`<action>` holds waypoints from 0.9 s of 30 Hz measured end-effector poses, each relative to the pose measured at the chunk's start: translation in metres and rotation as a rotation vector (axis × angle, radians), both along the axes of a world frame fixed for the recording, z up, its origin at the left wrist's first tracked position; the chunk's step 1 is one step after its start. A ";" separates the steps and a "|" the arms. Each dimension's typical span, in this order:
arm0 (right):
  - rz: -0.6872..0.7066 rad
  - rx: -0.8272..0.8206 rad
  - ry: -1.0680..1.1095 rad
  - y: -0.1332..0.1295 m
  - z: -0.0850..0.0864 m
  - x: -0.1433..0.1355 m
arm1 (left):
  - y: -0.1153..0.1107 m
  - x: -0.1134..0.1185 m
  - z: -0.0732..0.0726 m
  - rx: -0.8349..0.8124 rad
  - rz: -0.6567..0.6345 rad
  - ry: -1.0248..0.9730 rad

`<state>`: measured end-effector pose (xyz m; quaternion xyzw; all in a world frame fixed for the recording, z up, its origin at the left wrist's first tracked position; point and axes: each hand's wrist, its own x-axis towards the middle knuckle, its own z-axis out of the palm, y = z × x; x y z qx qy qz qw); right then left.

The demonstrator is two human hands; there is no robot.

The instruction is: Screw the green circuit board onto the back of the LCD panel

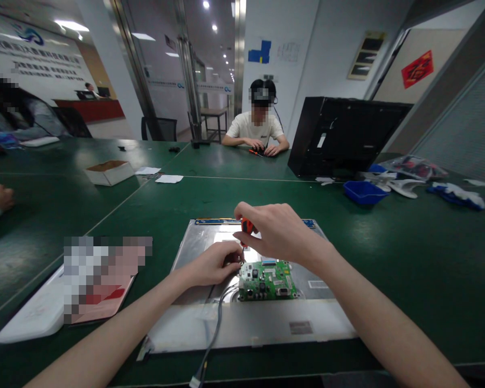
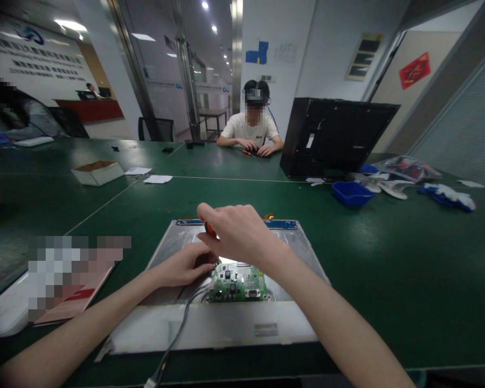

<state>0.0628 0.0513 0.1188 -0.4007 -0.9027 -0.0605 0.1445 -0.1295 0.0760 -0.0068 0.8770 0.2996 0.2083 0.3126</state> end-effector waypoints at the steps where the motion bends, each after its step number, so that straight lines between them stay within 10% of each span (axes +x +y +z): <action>1: -0.011 0.015 0.015 0.000 0.002 0.002 | -0.001 0.000 0.001 0.004 0.002 0.001; 27: -0.097 0.134 0.001 0.005 0.009 0.015 | 0.015 -0.002 -0.014 0.298 0.148 0.091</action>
